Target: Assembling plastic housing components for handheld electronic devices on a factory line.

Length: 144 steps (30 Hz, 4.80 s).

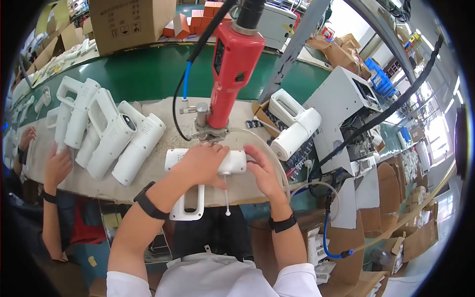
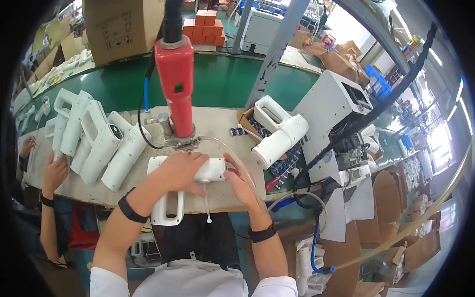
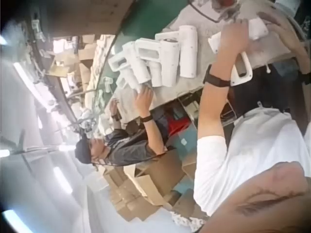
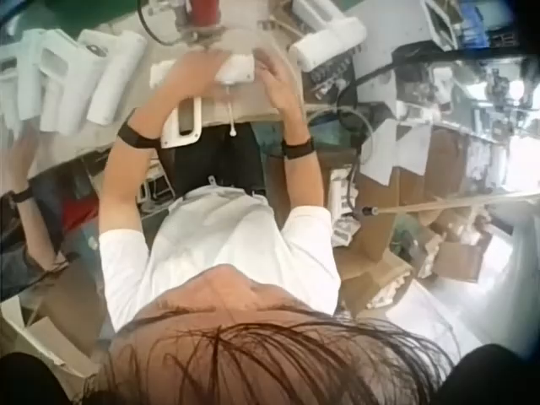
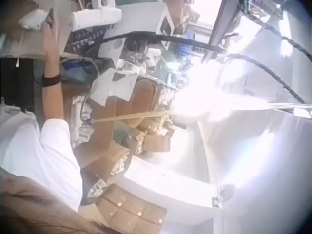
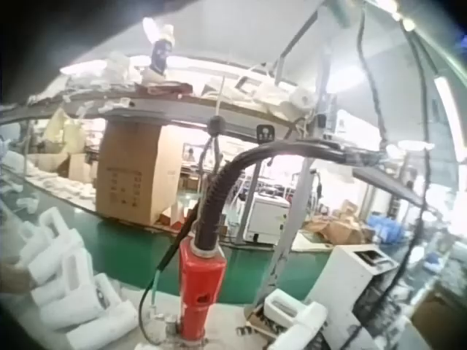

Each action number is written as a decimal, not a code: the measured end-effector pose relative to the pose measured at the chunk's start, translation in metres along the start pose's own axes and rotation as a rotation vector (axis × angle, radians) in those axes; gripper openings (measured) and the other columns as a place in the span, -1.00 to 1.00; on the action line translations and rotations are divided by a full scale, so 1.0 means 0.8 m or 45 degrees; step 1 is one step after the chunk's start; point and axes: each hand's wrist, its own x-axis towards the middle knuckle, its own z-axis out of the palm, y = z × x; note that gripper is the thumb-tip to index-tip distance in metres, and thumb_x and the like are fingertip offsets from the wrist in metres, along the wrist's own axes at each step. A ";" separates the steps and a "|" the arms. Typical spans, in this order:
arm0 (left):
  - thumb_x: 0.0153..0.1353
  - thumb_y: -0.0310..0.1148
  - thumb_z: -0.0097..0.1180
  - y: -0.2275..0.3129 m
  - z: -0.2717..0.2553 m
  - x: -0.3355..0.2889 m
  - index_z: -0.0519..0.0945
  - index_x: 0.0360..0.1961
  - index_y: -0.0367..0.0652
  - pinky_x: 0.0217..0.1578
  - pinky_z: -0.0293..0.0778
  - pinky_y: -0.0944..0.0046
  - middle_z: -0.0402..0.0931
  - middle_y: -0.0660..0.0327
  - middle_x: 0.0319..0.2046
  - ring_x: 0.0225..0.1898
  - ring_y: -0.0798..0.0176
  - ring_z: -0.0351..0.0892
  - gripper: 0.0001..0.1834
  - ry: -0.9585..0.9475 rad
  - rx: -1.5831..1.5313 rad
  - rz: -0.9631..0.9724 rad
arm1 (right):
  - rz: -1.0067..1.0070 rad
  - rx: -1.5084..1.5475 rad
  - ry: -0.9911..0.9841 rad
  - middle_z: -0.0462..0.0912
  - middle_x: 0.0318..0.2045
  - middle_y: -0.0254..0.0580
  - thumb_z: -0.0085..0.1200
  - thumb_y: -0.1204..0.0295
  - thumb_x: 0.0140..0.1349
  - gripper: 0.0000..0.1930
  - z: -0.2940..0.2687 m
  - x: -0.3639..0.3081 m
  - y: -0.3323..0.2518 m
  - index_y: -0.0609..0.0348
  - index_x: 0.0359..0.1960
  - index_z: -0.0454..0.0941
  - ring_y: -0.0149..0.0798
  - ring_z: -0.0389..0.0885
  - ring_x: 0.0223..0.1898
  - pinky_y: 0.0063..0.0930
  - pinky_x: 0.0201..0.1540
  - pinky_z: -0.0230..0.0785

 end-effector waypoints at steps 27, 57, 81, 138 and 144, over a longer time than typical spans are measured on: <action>-0.11 -0.20 0.36 -0.006 -0.021 -0.010 0.46 0.16 -0.19 0.06 0.44 0.10 0.53 -0.05 0.03 0.04 -0.08 0.53 -0.26 -0.007 -0.010 -0.059 | -0.660 -0.787 0.170 0.47 0.09 0.23 0.15 0.56 0.15 -0.37 0.011 -0.016 0.039 0.26 0.29 0.25 0.18 0.47 0.11 -0.19 0.16 0.34; -0.11 -0.14 0.46 0.011 -0.015 -0.293 0.45 0.13 -0.32 -0.18 0.59 0.23 0.54 0.02 -0.06 -0.20 0.18 0.63 -0.20 1.176 -2.423 -0.236 | -0.954 -0.414 -0.665 0.63 -0.19 0.08 0.31 0.30 0.07 -0.45 0.168 -0.162 -0.107 0.31 0.06 0.43 0.01 0.64 -0.22 -0.24 -0.15 0.50; -0.01 -0.48 0.42 -0.023 -0.031 -0.262 0.17 0.38 0.25 0.31 0.11 -0.33 0.13 0.25 0.39 0.42 -0.25 -0.04 -0.03 1.481 -2.074 0.769 | -1.745 -1.167 -0.214 0.63 -0.19 0.01 0.27 0.40 0.06 -0.70 0.228 -0.177 -0.130 0.08 -0.14 0.56 -0.04 0.64 -0.30 -0.32 -0.27 0.51; 0.10 -0.58 0.25 -0.041 0.116 -0.221 0.56 -0.09 -0.30 -0.13 0.52 0.32 0.61 0.20 -0.28 -0.22 0.35 0.60 -0.69 1.131 -1.728 -0.254 | -1.292 -0.476 1.216 0.61 -0.10 -0.04 0.03 0.38 0.37 -0.58 0.043 -0.125 -0.473 0.44 0.15 0.36 -0.27 0.69 -0.22 -0.58 -0.28 0.55; 0.14 -0.61 0.19 -0.058 0.129 -0.215 0.53 -0.08 -0.29 -0.17 0.50 0.35 0.58 0.21 -0.27 -0.23 0.36 0.57 -0.71 1.091 -1.645 -0.315 | -1.331 -1.142 1.629 0.63 -0.12 0.05 0.12 0.44 0.31 -0.50 0.048 -0.112 -0.475 0.55 0.19 0.33 -0.30 0.63 -0.15 -0.43 -0.11 0.48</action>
